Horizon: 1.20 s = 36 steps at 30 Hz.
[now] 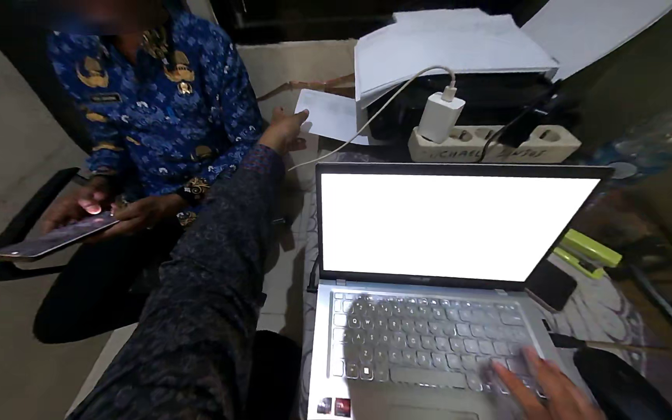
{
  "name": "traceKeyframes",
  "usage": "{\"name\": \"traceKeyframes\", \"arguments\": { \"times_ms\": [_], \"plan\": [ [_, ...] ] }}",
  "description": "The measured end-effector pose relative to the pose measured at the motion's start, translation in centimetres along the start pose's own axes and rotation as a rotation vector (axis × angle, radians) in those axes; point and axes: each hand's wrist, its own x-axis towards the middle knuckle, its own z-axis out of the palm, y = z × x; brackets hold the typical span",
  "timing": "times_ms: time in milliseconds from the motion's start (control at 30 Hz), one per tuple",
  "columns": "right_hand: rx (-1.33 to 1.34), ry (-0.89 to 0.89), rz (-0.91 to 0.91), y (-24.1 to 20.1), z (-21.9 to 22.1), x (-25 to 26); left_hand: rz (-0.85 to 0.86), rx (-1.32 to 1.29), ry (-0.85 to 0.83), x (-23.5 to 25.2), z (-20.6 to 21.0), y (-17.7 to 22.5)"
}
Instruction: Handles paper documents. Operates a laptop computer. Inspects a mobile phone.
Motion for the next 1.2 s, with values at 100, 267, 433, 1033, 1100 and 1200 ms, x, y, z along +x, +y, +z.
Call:
{"name": "traceKeyframes", "arguments": {
  "times_ms": [100, 267, 433, 1033, 1100, 1200],
  "plan": [
    [-0.012, -0.051, 0.011, 0.0, -0.2, 0.3, 0.223, 0.127, 0.058, -3.9, -2.1, -1.0],
    [0.003, -0.054, 0.034, -0.4, -0.2, 0.3, 0.493, 0.195, 0.123, -19.6, -3.8, -4.9],
    [-0.021, 0.040, -0.021, -0.2, 0.2, 0.0, 0.583, 0.219, 0.059, -34.2, -3.2, -11.2],
    [-0.018, 0.190, -0.051, -0.2, 1.4, -0.1, 0.803, 0.892, -0.062, -47.6, 3.3, -15.0],
    [-0.011, 0.189, -0.045, -0.2, 1.3, -0.1, 0.814, 0.926, -0.029, -47.6, 3.5, -15.3],
    [0.024, 0.213, -0.060, -0.1, 1.4, -0.1, 0.780, 0.951, -0.014, -47.5, 3.6, -15.5]
  ]
}}
